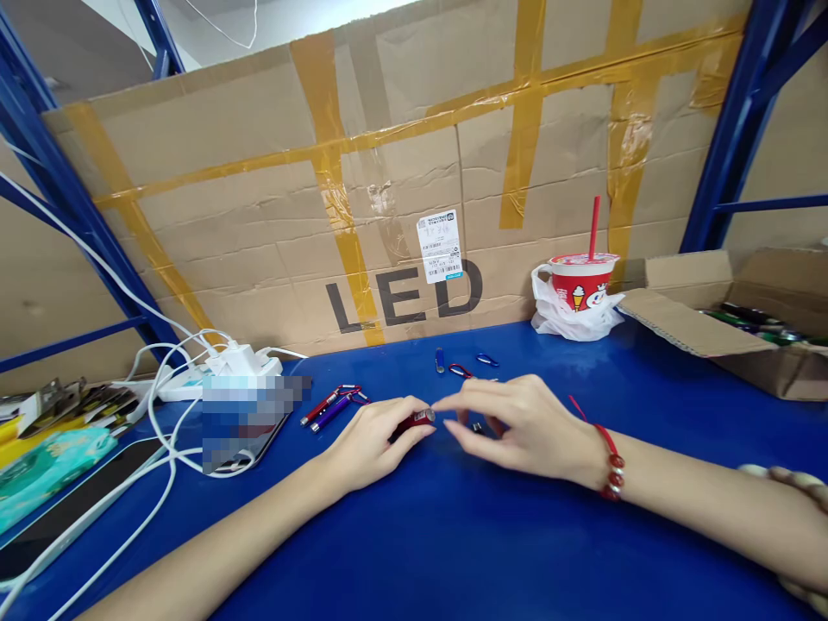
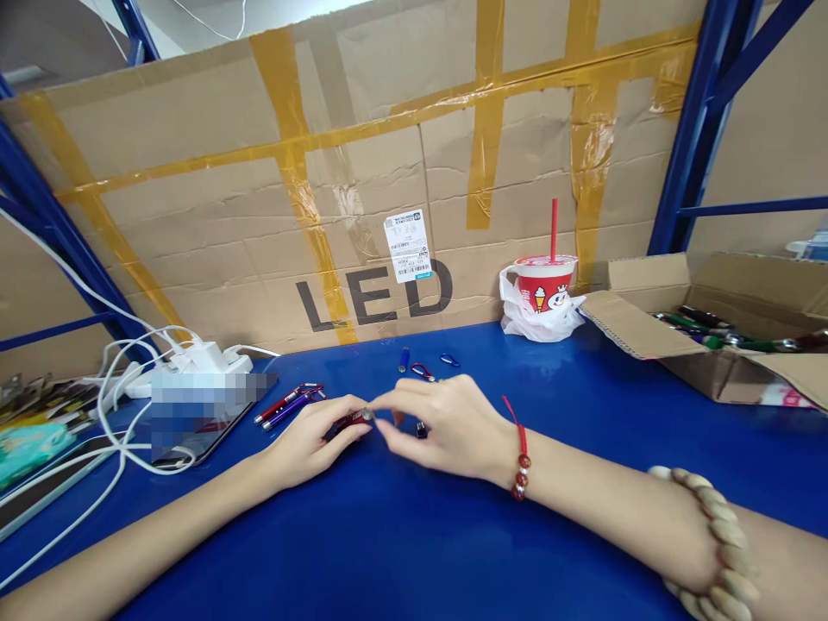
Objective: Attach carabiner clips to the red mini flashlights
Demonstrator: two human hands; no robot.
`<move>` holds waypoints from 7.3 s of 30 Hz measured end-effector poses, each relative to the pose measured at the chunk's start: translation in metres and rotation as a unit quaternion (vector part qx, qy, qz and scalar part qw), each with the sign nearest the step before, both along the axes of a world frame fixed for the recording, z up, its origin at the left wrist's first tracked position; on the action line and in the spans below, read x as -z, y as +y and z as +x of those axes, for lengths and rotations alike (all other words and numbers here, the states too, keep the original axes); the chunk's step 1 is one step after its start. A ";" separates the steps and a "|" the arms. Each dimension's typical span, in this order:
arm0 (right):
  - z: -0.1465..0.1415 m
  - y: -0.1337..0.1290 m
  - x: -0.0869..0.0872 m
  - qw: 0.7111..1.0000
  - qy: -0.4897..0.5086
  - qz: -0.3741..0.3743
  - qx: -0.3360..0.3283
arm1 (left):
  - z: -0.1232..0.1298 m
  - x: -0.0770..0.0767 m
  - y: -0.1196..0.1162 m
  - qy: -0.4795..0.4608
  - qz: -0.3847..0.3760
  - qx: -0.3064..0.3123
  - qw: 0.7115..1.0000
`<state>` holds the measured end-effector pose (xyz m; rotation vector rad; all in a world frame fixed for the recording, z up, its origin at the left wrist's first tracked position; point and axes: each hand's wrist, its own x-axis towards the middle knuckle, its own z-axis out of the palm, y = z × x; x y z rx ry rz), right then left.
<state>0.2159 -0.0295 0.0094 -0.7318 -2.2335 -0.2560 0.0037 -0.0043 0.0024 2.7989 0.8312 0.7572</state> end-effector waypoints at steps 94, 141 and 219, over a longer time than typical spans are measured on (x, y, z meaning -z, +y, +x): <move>-0.011 -0.008 0.006 0.984 0.093 -0.126 -0.084 | -0.001 0.000 -0.001 0.032 0.140 0.054 0.988; -0.003 0.006 -0.002 0.974 0.114 -0.194 0.019 | 0.000 -0.001 -0.004 0.061 0.032 0.002 0.998; -0.010 0.003 0.006 0.988 0.113 -0.083 -0.071 | 0.002 -0.004 -0.005 0.094 0.007 -0.012 0.995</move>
